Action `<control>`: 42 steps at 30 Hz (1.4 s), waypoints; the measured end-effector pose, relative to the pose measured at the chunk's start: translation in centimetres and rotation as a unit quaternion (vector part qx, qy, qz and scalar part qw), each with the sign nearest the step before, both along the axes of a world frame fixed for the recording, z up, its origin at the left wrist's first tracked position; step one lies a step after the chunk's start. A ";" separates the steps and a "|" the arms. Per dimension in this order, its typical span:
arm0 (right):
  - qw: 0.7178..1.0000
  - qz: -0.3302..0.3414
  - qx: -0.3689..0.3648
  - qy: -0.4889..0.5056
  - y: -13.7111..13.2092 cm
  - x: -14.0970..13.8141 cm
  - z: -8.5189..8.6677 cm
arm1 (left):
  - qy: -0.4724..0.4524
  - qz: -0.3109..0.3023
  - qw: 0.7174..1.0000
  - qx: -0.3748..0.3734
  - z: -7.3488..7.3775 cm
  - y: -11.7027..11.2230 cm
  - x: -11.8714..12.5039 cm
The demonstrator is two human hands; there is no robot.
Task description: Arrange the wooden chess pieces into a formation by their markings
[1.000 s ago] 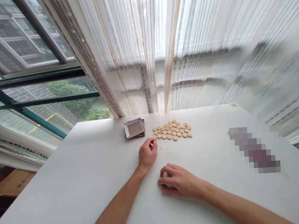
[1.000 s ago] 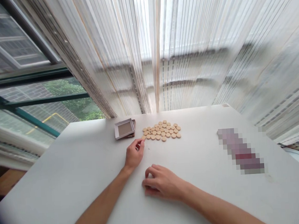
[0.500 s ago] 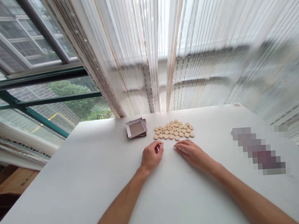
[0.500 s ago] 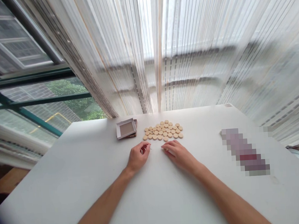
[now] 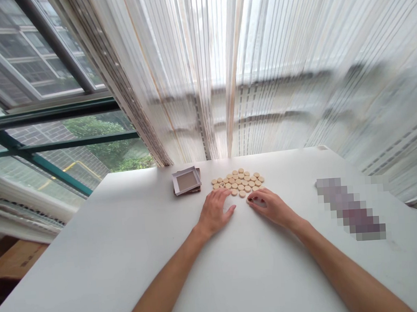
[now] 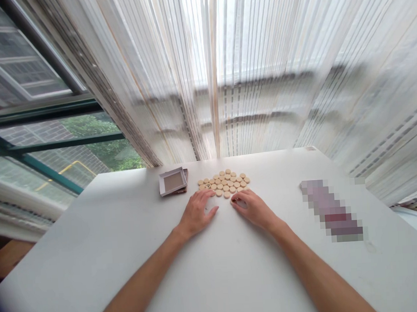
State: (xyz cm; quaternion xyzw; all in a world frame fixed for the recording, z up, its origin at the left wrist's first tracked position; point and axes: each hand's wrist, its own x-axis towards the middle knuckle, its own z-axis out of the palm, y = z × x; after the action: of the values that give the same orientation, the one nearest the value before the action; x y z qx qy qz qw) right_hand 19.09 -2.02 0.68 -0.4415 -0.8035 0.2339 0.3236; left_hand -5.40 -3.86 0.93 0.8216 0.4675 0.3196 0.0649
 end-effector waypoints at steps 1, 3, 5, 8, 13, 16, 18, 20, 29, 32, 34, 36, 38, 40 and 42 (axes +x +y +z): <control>1.000 0.001 0.000 -0.005 0.1 0.2 0.0 | 0.021 -0.016 1.000 0.005 0.1 0.9 0.4; 1.000 -0.003 0.002 -0.008 0.4 0.8 0.1 | 0.057 -0.038 0.998 0.007 0.2 2.8 1.4; 1.000 -0.011 0.001 -0.004 0.5 1.2 0.0 | 0.087 -0.046 0.995 -0.012 -0.1 4.6 2.3; 1.000 -0.022 -0.007 0.006 0.6 1.6 0.0 | 0.113 -0.038 0.992 -0.042 -0.8 6.5 3.2; 1.000 -0.019 -0.008 0.007 0.3 1.4 0.2 | 0.112 -0.025 0.992 -0.045 -0.9 7.1 3.5; 1.000 -0.010 -0.001 0.025 -0.2 0.8 0.4 | 0.095 -0.032 0.995 -0.020 0.1 6.3 2.6; 0.999 0.002 -0.003 0.035 -0.8 0.1 0.4 | 0.066 -0.038 0.997 0.001 0.7 5.4 1.1; 0.999 0.029 -0.007 0.040 -1.7 -0.9 0.4 | 0.022 -0.035 0.999 0.006 1.1 4.1 -1.1; 0.981 0.191 0.031 0.027 -4.1 -7.6 0.5 | -0.098 0.080 0.990 -0.062 -1.1 -1.0 -7.8; 0.979 0.196 0.054 0.019 -4.1 -9.0 0.6 | -0.121 0.092 0.986 -0.067 -1.2 -0.9 -7.8; 0.980 0.183 0.074 0.022 -4.0 -9.6 0.4 | -0.130 0.095 0.984 -0.070 -1.2 -0.6 -7.7; 0.981 0.167 0.098 0.022 -3.9 -9.8 -0.1 | -0.139 0.096 0.983 -0.074 -1.2 -0.5 -7.7; 0.981 0.154 0.116 0.018 -3.6 -9.6 -0.6 | -0.144 0.096 0.982 -0.079 -1.3 -0.4 -7.8; 0.982 0.143 0.125 0.017 -3.3 -9.4 -0.9 | -0.144 0.093 0.982 -0.084 -1.3 -0.5 -7.8; 0.983 0.130 0.130 0.021 -3.0 -9.1 -0.9 | -0.143 0.089 0.982 -0.090 -1.2 -0.5 -7.8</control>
State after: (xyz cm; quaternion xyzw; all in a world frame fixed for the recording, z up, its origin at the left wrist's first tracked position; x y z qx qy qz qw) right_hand 10.04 -5.00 -0.18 -0.2827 -0.8707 0.1770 0.3615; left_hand -13.15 -4.38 -0.29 0.7131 0.5517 0.3952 0.1760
